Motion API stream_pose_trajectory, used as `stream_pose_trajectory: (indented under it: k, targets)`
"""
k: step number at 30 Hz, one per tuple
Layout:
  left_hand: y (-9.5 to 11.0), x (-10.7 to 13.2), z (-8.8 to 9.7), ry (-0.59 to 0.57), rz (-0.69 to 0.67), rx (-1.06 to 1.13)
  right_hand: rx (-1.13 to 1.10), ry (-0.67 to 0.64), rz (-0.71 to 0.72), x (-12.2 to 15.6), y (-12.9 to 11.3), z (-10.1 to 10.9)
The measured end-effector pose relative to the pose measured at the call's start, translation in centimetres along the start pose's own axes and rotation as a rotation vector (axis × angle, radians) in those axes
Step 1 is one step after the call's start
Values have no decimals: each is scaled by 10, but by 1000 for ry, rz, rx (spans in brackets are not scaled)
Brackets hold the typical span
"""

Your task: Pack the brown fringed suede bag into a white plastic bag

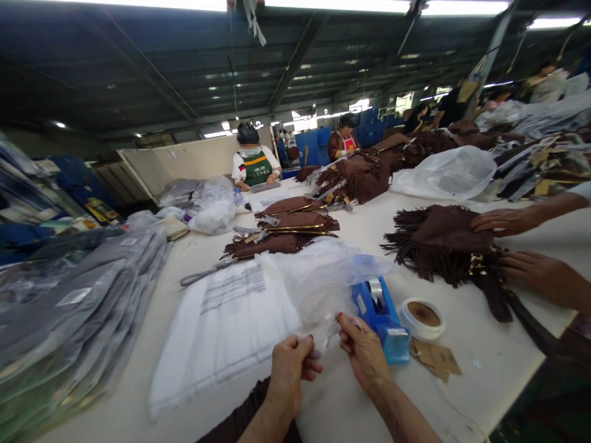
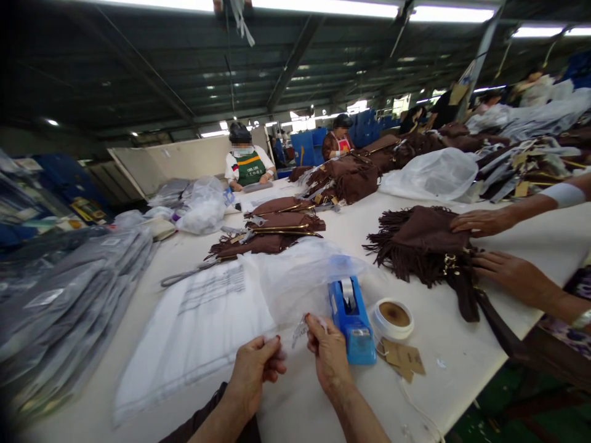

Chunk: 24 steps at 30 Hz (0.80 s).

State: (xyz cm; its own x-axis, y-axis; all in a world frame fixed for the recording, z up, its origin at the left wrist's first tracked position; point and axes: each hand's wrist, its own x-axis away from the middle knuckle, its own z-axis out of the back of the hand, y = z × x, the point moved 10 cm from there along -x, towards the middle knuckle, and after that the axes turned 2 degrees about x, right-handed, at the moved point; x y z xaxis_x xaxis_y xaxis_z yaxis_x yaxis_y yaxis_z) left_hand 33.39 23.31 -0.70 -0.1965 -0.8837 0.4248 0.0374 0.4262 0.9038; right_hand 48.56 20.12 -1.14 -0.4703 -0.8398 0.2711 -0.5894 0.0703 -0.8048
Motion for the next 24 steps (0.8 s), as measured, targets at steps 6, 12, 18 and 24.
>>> stream_pose_trajectory:
  k: [6, 12, 18, 24]
  targets:
    - [18, 34, 39, -72, 78, 128, 4, -171, -35, 33, -4, -16]
    - [23, 100, 145, 114, 47, 55, 314, -703, -69, 86, 18, -84]
    - [-11, 154, 229, 370, 41, -410, 778, -1155, 257, 132, 48, -157]
    - [-26, 153, 245, 513, -36, -919, 1153, -1344, 577, 163, 80, -176]
